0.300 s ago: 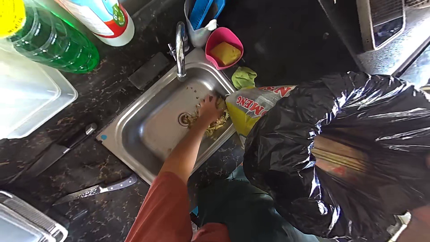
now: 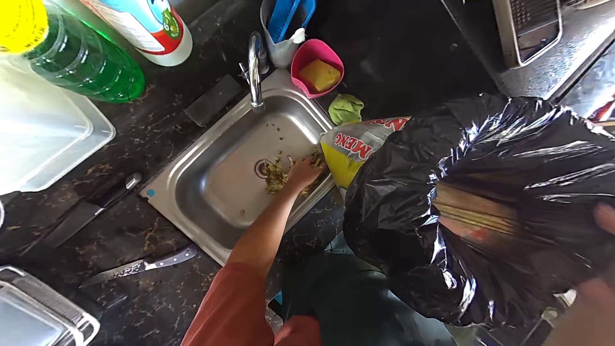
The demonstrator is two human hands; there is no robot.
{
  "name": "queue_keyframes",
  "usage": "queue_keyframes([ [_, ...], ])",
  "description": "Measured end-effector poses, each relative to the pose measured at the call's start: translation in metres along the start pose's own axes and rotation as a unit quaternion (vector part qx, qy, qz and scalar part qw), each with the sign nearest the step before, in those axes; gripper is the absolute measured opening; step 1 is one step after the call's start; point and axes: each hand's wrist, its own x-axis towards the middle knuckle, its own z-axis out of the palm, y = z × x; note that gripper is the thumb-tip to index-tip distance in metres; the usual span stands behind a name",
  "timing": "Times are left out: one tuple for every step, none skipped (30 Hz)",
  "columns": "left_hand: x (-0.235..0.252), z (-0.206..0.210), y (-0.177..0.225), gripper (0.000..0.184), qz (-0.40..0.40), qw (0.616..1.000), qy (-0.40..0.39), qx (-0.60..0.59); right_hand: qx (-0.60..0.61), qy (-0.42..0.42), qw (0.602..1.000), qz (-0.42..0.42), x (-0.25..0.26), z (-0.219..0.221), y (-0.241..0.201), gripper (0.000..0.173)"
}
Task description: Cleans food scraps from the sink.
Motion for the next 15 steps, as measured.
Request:
queue_keyframes([
  [0.001,0.0,-0.001,0.074,-0.002,1.0,-0.007,-0.012,-0.006,0.011,1.0,0.004,-0.002,0.007,-0.005,0.037],
  [0.002,0.0,-0.003,0.077,-0.003,1.0,-0.015,-0.024,0.0,0.007,1.0,0.002,-0.001,0.005,-0.004,0.037],
  [0.003,0.0,-0.006,0.08,-0.002,0.999,-0.02,-0.036,0.006,0.0,1.0,-0.001,0.0,0.001,0.0,0.038],
  [0.005,0.0,-0.008,0.083,-0.002,0.998,-0.025,-0.049,0.008,-0.011,1.0,-0.005,0.002,-0.004,0.004,0.042],
  [0.007,0.0,-0.011,0.086,-0.002,0.998,-0.028,-0.056,0.014,-0.02,1.0,-0.013,0.003,-0.008,0.007,0.045],
  [0.01,0.001,-0.013,0.087,-0.001,0.998,-0.029,-0.059,0.017,-0.022,0.999,-0.019,0.004,-0.01,0.009,0.045],
  [0.011,0.002,-0.013,0.087,-0.002,0.998,-0.031,-0.058,0.018,-0.022,0.999,-0.021,0.004,-0.01,0.01,0.045],
  [0.012,0.001,-0.013,0.086,-0.004,0.998,-0.037,-0.057,0.019,-0.018,0.999,-0.022,0.003,-0.01,0.009,0.046],
  [0.012,0.0,-0.012,0.084,-0.006,0.997,-0.047,-0.058,0.018,-0.016,0.999,-0.021,0.002,-0.008,0.008,0.045],
  [0.012,0.0,-0.011,0.081,-0.008,0.996,-0.06,-0.06,0.021,-0.015,0.999,-0.02,0.001,-0.008,0.008,0.047],
  [0.012,-0.001,-0.01,0.08,-0.011,0.995,-0.07,-0.063,0.02,-0.012,1.0,-0.018,-0.001,-0.006,0.007,0.047],
  [0.01,-0.002,-0.009,0.08,-0.014,0.995,-0.076,-0.067,0.02,-0.014,1.0,-0.016,-0.002,-0.004,0.005,0.045],
  [0.008,-0.003,-0.009,0.081,-0.018,0.994,-0.077,-0.075,0.023,-0.017,0.999,-0.016,-0.002,-0.002,0.004,0.043],
  [0.008,-0.004,-0.011,0.082,-0.02,0.993,-0.076,-0.091,0.024,-0.019,0.999,-0.018,-0.002,0.001,0.002,0.04],
  [0.008,-0.007,-0.013,0.08,-0.023,0.99,-0.08,-0.117,0.024,-0.021,0.999,-0.021,-0.002,0.003,0.0,0.038],
])
